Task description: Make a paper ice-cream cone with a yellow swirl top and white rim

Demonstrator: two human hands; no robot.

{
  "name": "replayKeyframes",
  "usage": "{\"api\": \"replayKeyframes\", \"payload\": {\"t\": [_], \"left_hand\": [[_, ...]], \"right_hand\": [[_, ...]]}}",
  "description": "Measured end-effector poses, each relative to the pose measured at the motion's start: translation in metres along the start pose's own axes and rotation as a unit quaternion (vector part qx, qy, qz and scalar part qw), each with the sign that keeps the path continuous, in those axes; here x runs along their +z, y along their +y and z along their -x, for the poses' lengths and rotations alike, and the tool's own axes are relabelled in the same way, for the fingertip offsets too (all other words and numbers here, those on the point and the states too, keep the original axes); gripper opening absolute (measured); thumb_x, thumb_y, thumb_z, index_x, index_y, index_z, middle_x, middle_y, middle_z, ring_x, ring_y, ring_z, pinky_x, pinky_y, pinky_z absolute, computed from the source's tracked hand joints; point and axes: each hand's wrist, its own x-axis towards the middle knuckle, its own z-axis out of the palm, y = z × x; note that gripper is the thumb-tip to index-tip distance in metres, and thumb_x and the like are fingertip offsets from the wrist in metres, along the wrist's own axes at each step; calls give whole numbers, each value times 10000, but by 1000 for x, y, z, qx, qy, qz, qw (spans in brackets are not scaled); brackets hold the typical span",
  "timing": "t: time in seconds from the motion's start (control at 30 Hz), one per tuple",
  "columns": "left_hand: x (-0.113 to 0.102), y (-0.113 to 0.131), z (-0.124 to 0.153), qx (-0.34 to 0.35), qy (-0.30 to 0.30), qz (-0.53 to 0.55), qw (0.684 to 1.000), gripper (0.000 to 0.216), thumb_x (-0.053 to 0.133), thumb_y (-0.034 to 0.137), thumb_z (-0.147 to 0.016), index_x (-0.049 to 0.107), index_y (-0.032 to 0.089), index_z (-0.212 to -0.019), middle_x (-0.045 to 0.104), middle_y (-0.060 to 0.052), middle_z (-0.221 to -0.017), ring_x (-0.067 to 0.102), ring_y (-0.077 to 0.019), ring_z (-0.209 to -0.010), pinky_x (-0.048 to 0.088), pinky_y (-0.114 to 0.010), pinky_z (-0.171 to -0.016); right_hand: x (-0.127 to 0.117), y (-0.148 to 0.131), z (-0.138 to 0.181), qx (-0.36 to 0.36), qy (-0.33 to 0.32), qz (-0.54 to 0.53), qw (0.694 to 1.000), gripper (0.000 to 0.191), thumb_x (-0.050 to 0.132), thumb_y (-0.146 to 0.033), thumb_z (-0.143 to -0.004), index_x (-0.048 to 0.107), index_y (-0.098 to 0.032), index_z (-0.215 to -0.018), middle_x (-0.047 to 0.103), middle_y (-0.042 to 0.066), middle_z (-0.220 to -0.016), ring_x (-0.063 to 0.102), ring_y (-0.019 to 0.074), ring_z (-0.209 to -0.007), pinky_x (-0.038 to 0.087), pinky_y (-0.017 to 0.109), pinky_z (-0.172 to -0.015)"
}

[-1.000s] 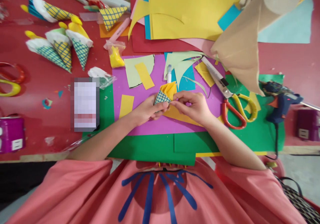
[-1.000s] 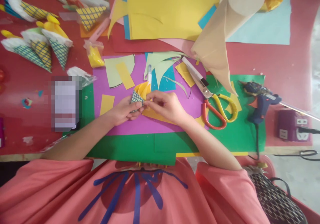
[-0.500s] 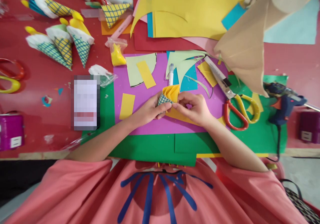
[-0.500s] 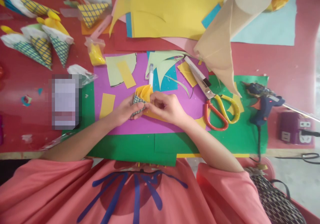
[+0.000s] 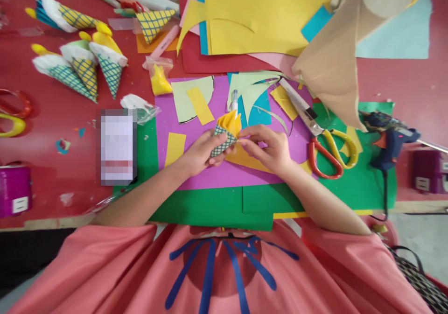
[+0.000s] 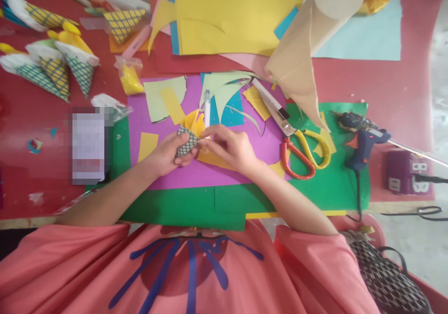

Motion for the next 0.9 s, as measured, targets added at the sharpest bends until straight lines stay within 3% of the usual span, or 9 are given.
{"api": "replayKeyframes", "payload": {"t": [0.1,0.3,0.43,0.53,0.6,0.7,0.8,0.9], "left_hand": [[0,6,0,-26,-2,51,998,535,730,645,-713,516,157,-761,534,75,-619,264,22,-311,228,-158,-317],[1,2,-1,-22,-16,64,998,543,741,643,-706,542,157,-844,594,45,-681,382,-12,-346,270,-169,-308],[-4,0,-1,22,1,-4,1000,600,789,649,-647,532,170,-900,627,18,-719,467,-51,-399,290,-188,-311],[-11,4,3,72,26,-118,990,527,753,589,-738,541,188,-1007,642,6,-781,490,-58,-458,327,-186,-369],[-15,9,6,131,80,-224,962,458,746,503,-776,561,202,-1066,654,-11,-878,579,-88,-625,443,-189,-521],[-19,13,9,210,153,-373,891,394,700,426,-813,569,215,-1120,650,-34,-1038,633,-162,-899,516,-247,-773],[-23,10,7,255,174,-463,831,445,656,417,-841,512,214,-1210,637,-58,-1130,642,-200,-990,521,-297,-854],[-28,2,3,294,181,-512,787,534,687,454,-826,463,210,-1245,623,-84,-1192,653,-223,-1048,522,-325,-897]], "right_hand": [[-1,0,2,10,42,-35,998,168,618,-384,-949,560,-226,-936,600,-61,-637,508,62,-463,381,228,-489],[4,4,2,83,18,-120,989,247,540,-475,-983,502,-233,-955,565,-86,-519,499,77,-411,378,226,-452],[5,8,-3,122,19,-179,976,321,551,-551,-957,484,-239,-930,571,-85,-506,501,86,-406,392,232,-451],[1,9,-8,135,24,-200,970,359,533,-580,-955,486,-239,-855,561,-82,-477,500,89,-385,383,233,-430],[-1,9,-10,148,31,-198,969,400,508,-586,-964,468,-240,-767,544,-76,-453,483,88,-359,376,240,-415],[-4,9,-10,148,58,-162,974,484,513,-601,-952,426,-237,-646,533,-55,-444,484,84,-373,398,248,-439],[-3,11,-11,131,92,-158,974,437,629,-602,-882,498,-224,-707,586,-50,-554,534,79,-432,422,238,-457],[0,14,-12,130,79,-194,969,375,722,-547,-833,545,-216,-836,639,-48,-669,589,74,-501,463,221,-500]]}}
